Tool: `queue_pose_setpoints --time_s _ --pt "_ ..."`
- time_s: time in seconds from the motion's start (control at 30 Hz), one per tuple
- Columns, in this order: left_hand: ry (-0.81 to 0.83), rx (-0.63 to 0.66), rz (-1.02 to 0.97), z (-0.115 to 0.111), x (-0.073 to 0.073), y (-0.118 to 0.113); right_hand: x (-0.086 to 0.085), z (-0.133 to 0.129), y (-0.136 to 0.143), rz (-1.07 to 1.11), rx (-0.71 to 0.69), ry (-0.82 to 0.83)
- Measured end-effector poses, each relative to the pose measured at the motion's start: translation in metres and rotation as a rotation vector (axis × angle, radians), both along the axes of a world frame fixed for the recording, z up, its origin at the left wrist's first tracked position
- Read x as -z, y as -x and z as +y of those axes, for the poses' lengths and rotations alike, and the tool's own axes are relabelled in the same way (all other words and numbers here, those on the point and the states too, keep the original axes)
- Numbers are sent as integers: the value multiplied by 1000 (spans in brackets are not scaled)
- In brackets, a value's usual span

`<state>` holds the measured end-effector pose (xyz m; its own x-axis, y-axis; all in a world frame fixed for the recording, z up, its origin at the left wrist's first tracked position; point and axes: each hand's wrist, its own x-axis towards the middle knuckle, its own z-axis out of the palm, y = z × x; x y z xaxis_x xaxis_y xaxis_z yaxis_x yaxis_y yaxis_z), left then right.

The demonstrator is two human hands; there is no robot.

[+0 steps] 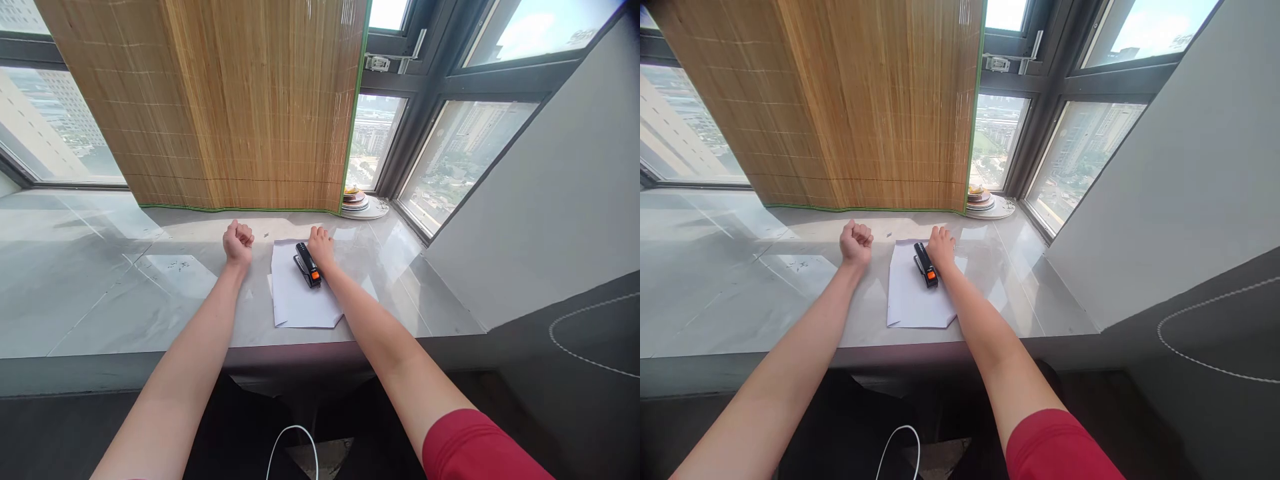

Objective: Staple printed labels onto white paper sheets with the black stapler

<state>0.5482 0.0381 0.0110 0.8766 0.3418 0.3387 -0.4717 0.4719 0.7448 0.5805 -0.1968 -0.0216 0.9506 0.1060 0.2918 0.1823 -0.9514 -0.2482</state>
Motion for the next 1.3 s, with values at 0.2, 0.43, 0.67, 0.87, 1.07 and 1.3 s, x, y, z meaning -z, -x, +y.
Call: queue_pose_setpoints --time_s 0.2,0.43,0.67,0.87,1.07,1.3 --pt "-1214 25 85 -53 18 5 1 -44 0 4 84 -28" --pt "-1817 13 152 -64 21 10 -6 -42 7 -97 -32 -49" --pt "-1825 -50 187 -68 24 10 -24 -70 39 -109 -308 -450" --pt "-1820 -21 184 -68 24 8 -21 -80 86 99 -437 -298" --pt "-1787 6 180 -65 22 6 -24 -87 69 79 -478 -421" --pt "-1659 105 128 -61 19 5 -20 -117 21 -5 -490 -577"
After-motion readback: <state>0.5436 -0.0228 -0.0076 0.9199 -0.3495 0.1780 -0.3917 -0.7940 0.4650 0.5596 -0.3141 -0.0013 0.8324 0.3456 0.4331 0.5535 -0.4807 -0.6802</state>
